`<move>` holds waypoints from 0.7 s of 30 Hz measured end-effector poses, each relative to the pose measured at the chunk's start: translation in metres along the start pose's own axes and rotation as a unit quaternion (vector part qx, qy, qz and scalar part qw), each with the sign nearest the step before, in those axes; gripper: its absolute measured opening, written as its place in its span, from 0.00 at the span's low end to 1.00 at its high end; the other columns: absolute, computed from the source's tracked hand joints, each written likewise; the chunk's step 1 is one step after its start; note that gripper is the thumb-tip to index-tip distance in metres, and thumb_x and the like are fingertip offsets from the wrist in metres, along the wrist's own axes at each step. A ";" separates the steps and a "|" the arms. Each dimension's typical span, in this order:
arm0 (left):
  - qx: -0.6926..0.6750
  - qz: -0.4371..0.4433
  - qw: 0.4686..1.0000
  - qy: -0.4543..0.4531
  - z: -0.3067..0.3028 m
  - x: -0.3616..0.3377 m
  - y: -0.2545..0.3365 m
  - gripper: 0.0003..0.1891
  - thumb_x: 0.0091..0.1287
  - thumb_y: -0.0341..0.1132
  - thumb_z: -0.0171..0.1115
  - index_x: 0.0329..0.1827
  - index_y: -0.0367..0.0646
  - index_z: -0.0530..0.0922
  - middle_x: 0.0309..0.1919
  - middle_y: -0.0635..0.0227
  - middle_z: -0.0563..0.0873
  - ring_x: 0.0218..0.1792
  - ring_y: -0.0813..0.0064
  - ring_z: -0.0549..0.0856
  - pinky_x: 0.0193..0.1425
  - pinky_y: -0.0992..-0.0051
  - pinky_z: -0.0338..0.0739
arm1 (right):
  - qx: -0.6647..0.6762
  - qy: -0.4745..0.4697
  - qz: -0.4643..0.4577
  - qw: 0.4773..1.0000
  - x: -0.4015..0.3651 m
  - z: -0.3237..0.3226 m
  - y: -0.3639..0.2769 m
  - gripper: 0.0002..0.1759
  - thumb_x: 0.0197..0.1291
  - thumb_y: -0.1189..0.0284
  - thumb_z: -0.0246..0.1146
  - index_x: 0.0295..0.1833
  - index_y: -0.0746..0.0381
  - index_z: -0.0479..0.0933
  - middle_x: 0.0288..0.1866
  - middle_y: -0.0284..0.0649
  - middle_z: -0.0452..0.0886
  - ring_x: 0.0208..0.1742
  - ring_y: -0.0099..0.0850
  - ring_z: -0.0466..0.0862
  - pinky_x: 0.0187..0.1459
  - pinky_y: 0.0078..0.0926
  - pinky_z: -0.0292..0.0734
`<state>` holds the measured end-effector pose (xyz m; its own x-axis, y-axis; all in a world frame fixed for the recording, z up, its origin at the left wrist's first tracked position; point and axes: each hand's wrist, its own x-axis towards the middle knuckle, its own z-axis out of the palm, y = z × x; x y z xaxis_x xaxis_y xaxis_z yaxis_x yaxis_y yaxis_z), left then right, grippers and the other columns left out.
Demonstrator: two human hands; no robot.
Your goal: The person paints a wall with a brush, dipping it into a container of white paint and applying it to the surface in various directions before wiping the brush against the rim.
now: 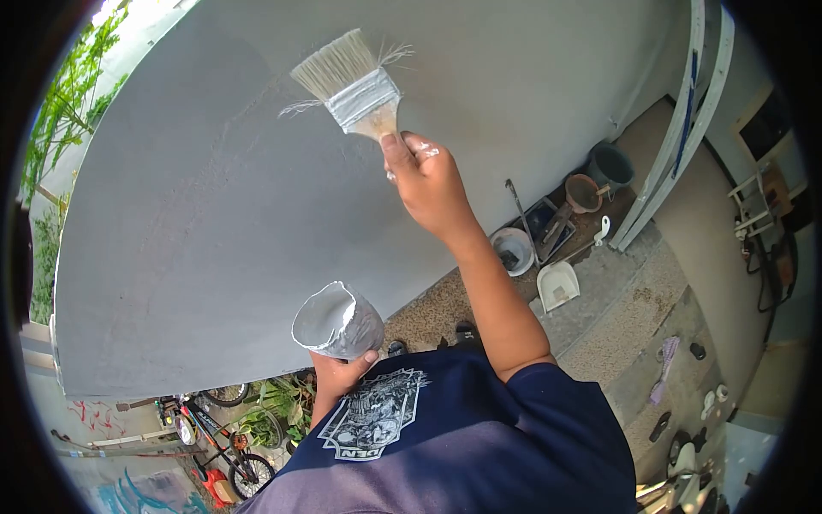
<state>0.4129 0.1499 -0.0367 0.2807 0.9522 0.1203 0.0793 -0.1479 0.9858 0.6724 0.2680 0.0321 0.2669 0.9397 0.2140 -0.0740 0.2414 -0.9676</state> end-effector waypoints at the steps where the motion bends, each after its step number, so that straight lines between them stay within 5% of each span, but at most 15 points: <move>1: -0.001 0.003 1.000 -0.002 0.002 0.002 0.002 0.42 0.47 0.39 0.84 0.64 0.30 0.73 0.55 0.55 0.84 0.56 0.64 0.84 0.63 0.65 0.77 | 0.020 -0.005 -0.017 1.000 0.005 0.002 -0.003 0.25 0.76 0.54 0.57 0.29 0.62 0.71 0.22 0.27 0.69 0.25 0.16 0.66 0.28 0.21 0.64; 5: -0.017 0.022 1.000 0.013 0.008 0.002 0.006 0.43 0.47 0.38 0.85 0.65 0.31 0.73 0.57 0.55 0.83 0.57 0.64 0.84 0.65 0.64 0.76 | -0.145 0.059 0.038 0.987 -0.021 0.009 0.187 0.23 0.76 0.57 0.55 0.40 0.69 0.78 0.28 0.46 0.80 0.29 0.36 0.79 0.38 0.35 0.75; 6: -0.020 0.024 0.999 0.018 0.009 0.003 0.005 0.43 0.47 0.38 0.85 0.65 0.31 0.73 0.57 0.55 0.83 0.57 0.64 0.84 0.65 0.64 0.76 | -0.178 0.096 0.036 0.979 -0.042 0.002 0.245 0.24 0.75 0.56 0.55 0.50 0.69 0.81 0.38 0.59 0.85 0.42 0.50 0.86 0.47 0.42 0.78; 7: -0.025 -0.012 1.000 0.006 0.007 0.001 0.004 0.44 0.46 0.38 0.85 0.66 0.31 0.72 0.58 0.55 0.82 0.59 0.64 0.83 0.66 0.64 0.75 | -0.238 0.048 0.213 0.946 -0.062 -0.016 0.271 0.28 0.74 0.53 0.55 0.53 0.70 0.81 0.44 0.63 0.85 0.50 0.54 0.86 0.51 0.43 0.78; 9: 0.002 -0.049 0.999 -0.018 0.000 -0.003 0.004 0.45 0.46 0.38 0.85 0.67 0.31 0.71 0.59 0.55 0.82 0.60 0.64 0.82 0.67 0.64 0.74 | -0.230 0.084 0.431 0.868 -0.100 -0.044 0.352 0.31 0.74 0.50 0.55 0.50 0.72 0.81 0.43 0.62 0.85 0.49 0.55 0.86 0.50 0.43 0.78; 10: 0.007 -0.044 0.999 -0.020 0.001 -0.003 0.005 0.45 0.46 0.38 0.85 0.67 0.31 0.71 0.59 0.55 0.82 0.60 0.64 0.82 0.67 0.64 0.74 | -0.224 0.085 0.428 0.872 -0.100 -0.038 0.343 0.31 0.74 0.50 0.55 0.50 0.72 0.81 0.43 0.62 0.85 0.49 0.55 0.86 0.50 0.43 0.78; 12: 0.013 0.053 0.998 0.016 0.005 0.001 0.007 0.44 0.46 0.38 0.85 0.66 0.31 0.72 0.58 0.55 0.83 0.59 0.64 0.83 0.66 0.64 0.75 | -0.242 0.108 0.239 0.934 -0.088 -0.035 0.312 0.31 0.74 0.50 0.55 0.47 0.73 0.82 0.40 0.58 0.87 0.44 0.55 0.86 0.46 0.45 0.78; 14: -0.008 0.023 1.000 0.009 0.003 -0.006 0.000 0.44 0.47 0.38 0.85 0.66 0.31 0.71 0.58 0.55 0.83 0.58 0.64 0.83 0.66 0.64 0.75 | -0.184 0.030 0.261 0.947 -0.044 -0.018 0.199 0.29 0.75 0.50 0.56 0.41 0.69 0.81 0.30 0.46 0.86 0.31 0.41 0.84 0.37 0.39 0.76; 16: -0.025 -0.014 1.000 0.012 0.002 -0.003 -0.002 0.44 0.47 0.38 0.84 0.66 0.31 0.71 0.59 0.55 0.82 0.59 0.64 0.82 0.67 0.63 0.74 | -0.068 0.030 0.147 0.986 -0.034 -0.014 0.119 0.26 0.76 0.52 0.56 0.35 0.66 0.77 0.23 0.34 0.77 0.23 0.26 0.74 0.30 0.30 0.71; 18: -0.022 0.001 1.000 0.004 0.002 0.002 -0.001 0.44 0.47 0.38 0.84 0.66 0.31 0.71 0.58 0.55 0.82 0.59 0.64 0.83 0.67 0.63 0.75 | 0.022 0.049 0.035 0.998 -0.026 -0.007 0.042 0.26 0.76 0.53 0.56 0.31 0.63 0.73 0.21 0.30 0.70 0.23 0.19 0.68 0.28 0.25 0.68; 21: -0.020 -0.019 0.999 -0.028 -0.003 0.003 -0.005 0.48 0.47 0.43 0.85 0.69 0.30 0.68 0.60 0.55 0.80 0.60 0.62 0.81 0.67 0.61 0.74 | 0.001 0.053 0.008 0.999 -0.009 0.002 0.022 0.27 0.77 0.52 0.55 0.31 0.63 0.73 0.21 0.32 0.72 0.23 0.21 0.69 0.28 0.24 0.67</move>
<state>0.4106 0.1548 -0.0409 0.3312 0.9405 0.0765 0.0538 -0.0997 0.9936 0.6669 0.2653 0.0089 0.3662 0.9124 0.1825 -0.0814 0.2268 -0.9705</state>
